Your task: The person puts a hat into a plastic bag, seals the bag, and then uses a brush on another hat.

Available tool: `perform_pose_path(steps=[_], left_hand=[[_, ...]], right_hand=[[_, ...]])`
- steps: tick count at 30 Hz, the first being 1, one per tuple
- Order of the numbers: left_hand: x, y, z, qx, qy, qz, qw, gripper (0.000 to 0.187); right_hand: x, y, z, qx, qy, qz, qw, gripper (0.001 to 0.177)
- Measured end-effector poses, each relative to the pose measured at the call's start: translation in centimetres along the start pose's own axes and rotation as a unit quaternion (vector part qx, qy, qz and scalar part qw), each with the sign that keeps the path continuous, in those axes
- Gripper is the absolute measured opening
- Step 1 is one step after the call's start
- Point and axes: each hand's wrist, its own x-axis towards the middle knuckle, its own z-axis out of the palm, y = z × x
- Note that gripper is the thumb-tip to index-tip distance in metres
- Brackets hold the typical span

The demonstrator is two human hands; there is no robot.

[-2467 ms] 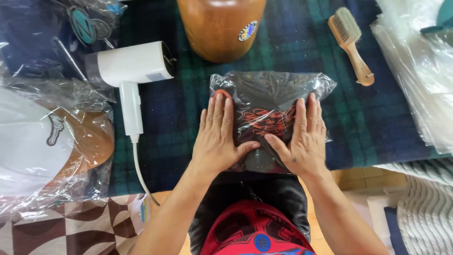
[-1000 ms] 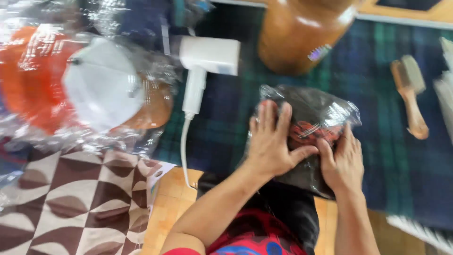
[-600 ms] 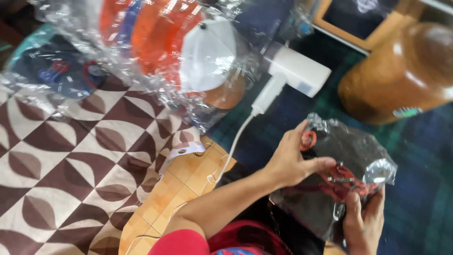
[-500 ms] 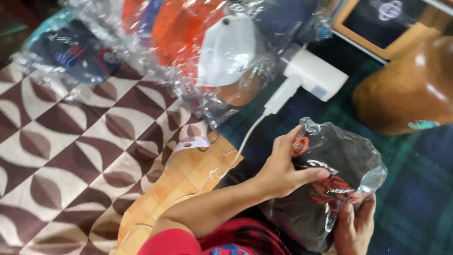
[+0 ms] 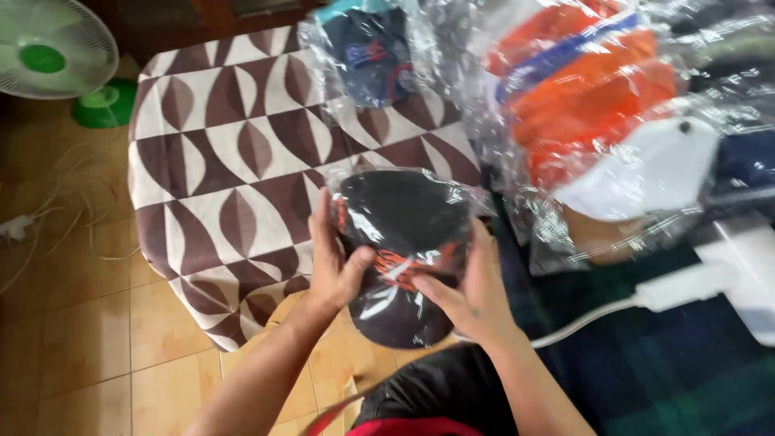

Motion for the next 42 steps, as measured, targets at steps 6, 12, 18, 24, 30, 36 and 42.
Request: perform_pose_path(steps=[6,12,18,24,30,36,42], left_hand=[[6.4,-10.5,-4.0,0.099,0.098,0.022,0.990,0.109],[17.5,-17.6,-1.8,0.082,0.151,0.068,0.983,0.114],[24.4,-22.7,-0.2,0.133,0.179,0.091,0.971,0.115],[25.9,-31.3,0.2,0.265,0.160,0.081,0.947,0.119],[24.7,-29.9,1.8,0.345,0.131,0.030,0.929,0.119],[27.6,-26.3,-0.2,0.289,0.127,0.058,0.947,0.108],[40.4,-19.9,-0.7,0.444,-0.068,-0.055,0.892,0.099]], right_hand=[[12.2,4.7,7.5,0.033,-0.102,0.034,0.994,0.105],[22.2,11.7,9.2,-0.057,-0.120,0.139,0.981,0.121],[29.1,16.9,10.1,-0.034,-0.126,0.119,0.984,0.113],[30.2,21.6,12.1,-0.199,-0.079,0.142,0.966,0.101],[24.2,23.5,16.9,-0.322,0.031,-0.148,0.935,0.089],[23.1,28.8,18.0,-0.400,0.030,-0.140,0.905,0.107],[23.6,29.2,18.1,-0.452,0.006,-0.051,0.890,0.103]])
